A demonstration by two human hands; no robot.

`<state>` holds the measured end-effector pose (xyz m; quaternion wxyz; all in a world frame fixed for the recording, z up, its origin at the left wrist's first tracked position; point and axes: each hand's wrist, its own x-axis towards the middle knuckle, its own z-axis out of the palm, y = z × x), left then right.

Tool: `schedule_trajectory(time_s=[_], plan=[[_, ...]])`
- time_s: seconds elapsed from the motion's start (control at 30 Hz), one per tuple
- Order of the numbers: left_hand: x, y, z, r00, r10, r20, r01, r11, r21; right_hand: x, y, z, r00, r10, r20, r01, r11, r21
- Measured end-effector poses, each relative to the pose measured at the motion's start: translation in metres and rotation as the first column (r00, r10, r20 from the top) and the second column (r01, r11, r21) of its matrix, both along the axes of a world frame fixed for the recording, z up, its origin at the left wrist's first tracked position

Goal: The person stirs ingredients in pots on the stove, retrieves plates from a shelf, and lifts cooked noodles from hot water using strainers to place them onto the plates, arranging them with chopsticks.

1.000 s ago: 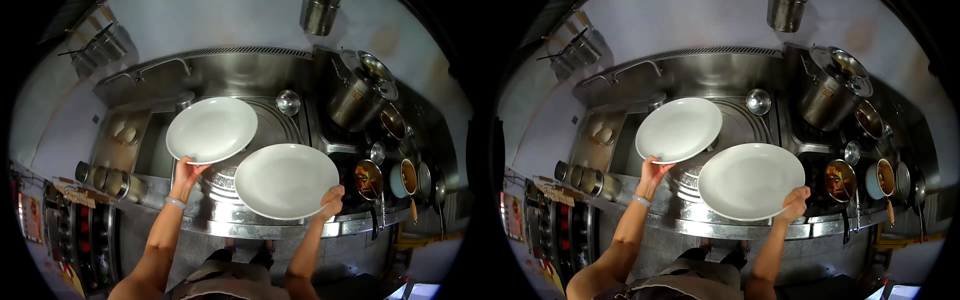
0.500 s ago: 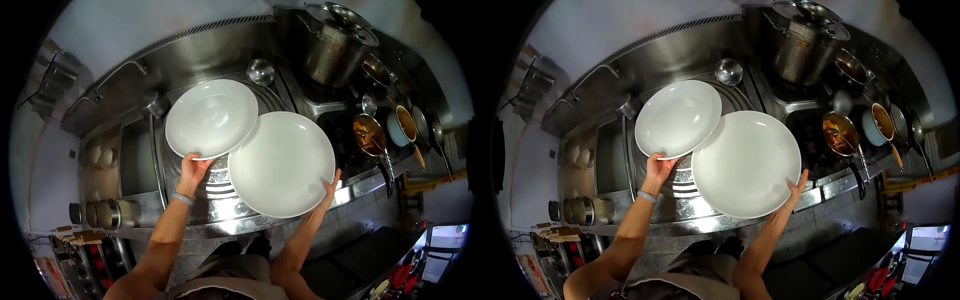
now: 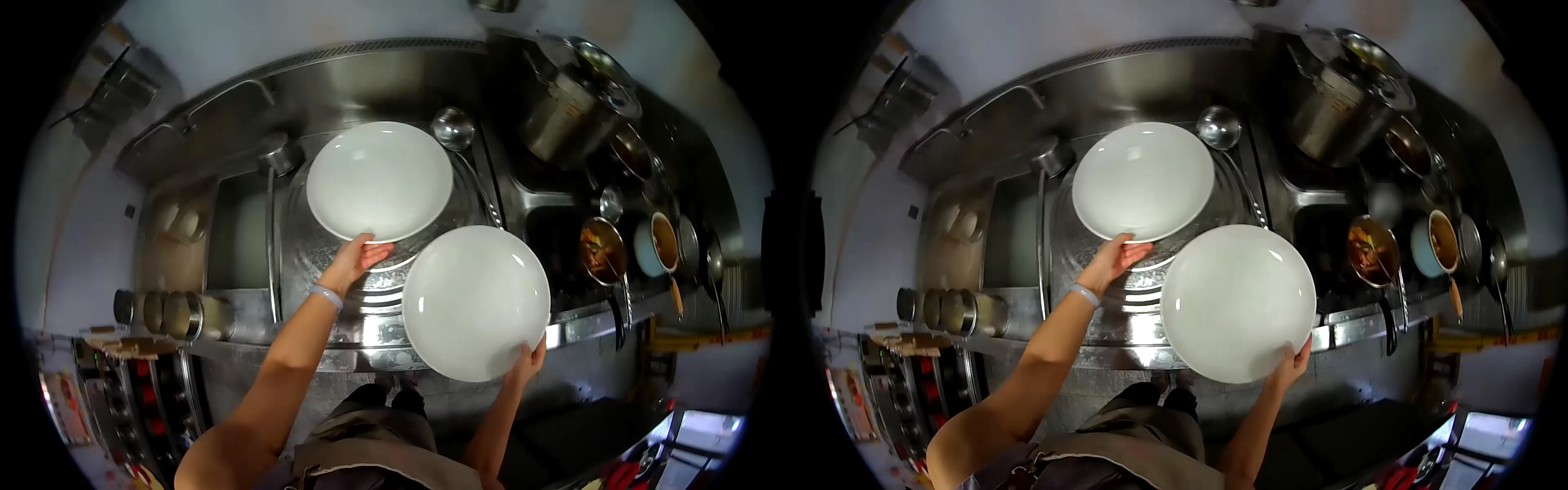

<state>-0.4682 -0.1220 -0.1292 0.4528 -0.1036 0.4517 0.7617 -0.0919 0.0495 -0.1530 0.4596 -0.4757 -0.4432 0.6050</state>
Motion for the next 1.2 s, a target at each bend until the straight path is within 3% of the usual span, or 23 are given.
schedule_trajectory(time_s=[0.1,0.17,0.23,0.3,0.33,0.4,0.43,0.5,0.53,0.57,0.6,0.63,0.67,0.7,0.73,0.77,0.83,0.9,0.93,1.03,1.1,1.17,1.2], plan=[[0.004,-0.002,0.005,1.000,0.023,0.020,-0.022,0.999,-0.035,0.010,0.000,-0.030,0.990,-0.031,0.137,-0.004,0.969,0.248],[0.005,-0.002,-0.003,0.999,-0.048,-0.005,0.047,0.997,-0.053,0.016,0.006,-0.037,0.831,-0.116,0.544,-0.130,0.911,0.393],[0.023,-0.013,0.024,0.996,-0.014,-0.084,-0.001,0.984,-0.180,0.016,0.007,-0.039,0.625,-0.205,0.753,-0.256,0.858,0.446],[0.040,-0.036,0.028,0.993,-0.059,-0.106,0.038,0.981,-0.191,0.011,0.007,-0.036,0.818,-0.083,0.570,-0.162,0.916,0.366],[0.052,-0.053,0.032,0.992,-0.085,-0.097,0.066,0.981,-0.184,0.013,0.008,-0.030,0.817,-0.037,0.575,-0.208,0.912,0.355],[0.088,-0.094,0.051,0.975,-0.145,-0.166,0.106,0.968,-0.228,0.014,0.014,-0.010,0.243,-0.089,0.966,-0.301,0.940,0.163],[0.103,-0.126,0.038,0.952,-0.215,-0.217,0.171,0.964,-0.203,0.002,0.005,0.010,0.248,-0.090,0.964,-0.322,0.931,0.170],[0.140,-0.182,0.054,0.972,-0.115,-0.207,0.059,0.964,-0.259,-0.036,-0.032,0.050,0.589,-0.305,0.749,-0.504,0.586,0.635],[0.153,-0.218,0.059,0.979,-0.101,-0.178,0.028,0.927,-0.373,-0.065,-0.061,0.048,0.763,0.185,0.619,-0.547,0.694,0.467],[0.167,-0.246,0.079,0.985,0.018,-0.173,-0.105,0.857,-0.505,-0.102,-0.103,0.048,0.759,0.592,0.271,-0.650,0.706,0.282],[0.178,-0.275,0.076,0.977,0.157,-0.142,-0.211,0.782,-0.586,-0.141,-0.180,0.128,0.466,0.883,0.065,-0.868,0.441,0.227],[0.188,-0.303,0.075,0.937,0.324,-0.133,-0.334,0.714,-0.615,-0.168,-0.227,0.131,0.208,0.950,-0.235,-0.978,0.200,-0.058],[0.198,-0.331,0.076,0.868,0.479,-0.129,-0.441,0.625,-0.644,-0.196,-0.274,0.134,0.080,0.875,-0.478,-0.939,-0.095,-0.331],[0.207,-0.359,0.070,0.808,0.572,-0.144,-0.522,0.580,-0.625,-0.221,-0.323,0.151,-0.168,0.673,-0.720,-0.855,-0.463,-0.233],[0.212,-0.386,0.060,0.740,0.655,-0.156,-0.597,0.531,-0.602,-0.239,-0.374,0.165,-0.216,0.547,-0.809,-0.775,-0.600,-0.199],[0.216,-0.411,0.057,0.721,0.655,-0.226,-0.630,0.482,-0.609,-0.258,-0.420,0.167,-0.083,0.368,-0.926,-0.676,-0.704,-0.219],[0.216,-0.448,0.057,0.663,0.726,-0.184,-0.684,0.486,-0.544,-0.292,-0.491,0.185,0.232,0.291,-0.928,-0.589,-0.717,-0.372],[0.214,-0.479,0.051,0.628,0.762,-0.157,-0.707,0.475,-0.524,-0.320,-0.541,0.182,0.445,0.221,-0.868,-0.621,-0.621,-0.478],[0.213,-0.494,0.051,0.659,0.726,-0.196,-0.698,0.493,-0.519,-0.329,-0.558,0.173,0.456,0.227,-0.861,-0.630,-0.601,-0.492],[0.210,-0.530,0.040,0.652,0.748,-0.122,-0.719,0.561,-0.410,-0.340,-0.580,0.141,0.509,0.128,-0.851,-0.777,-0.358,-0.519],[0.208,-0.547,0.029,0.672,0.738,-0.067,-0.712,0.618,-0.333,-0.321,-0.555,0.123,0.612,0.099,-0.785,-0.645,-0.512,-0.568],[0.207,-0.562,0.022,0.702,0.712,-0.004,-0.690,0.679,-0.251,-0.277,-0.516,0.163,0.560,0.454,-0.693,-0.619,-0.326,-0.714],[0.207,-0.566,0.019,0.724,0.689,0.016,-0.670,0.710,-0.218,-0.259,-0.490,0.125,0.550,0.310,-0.775,-0.561,-0.550,-0.618]])
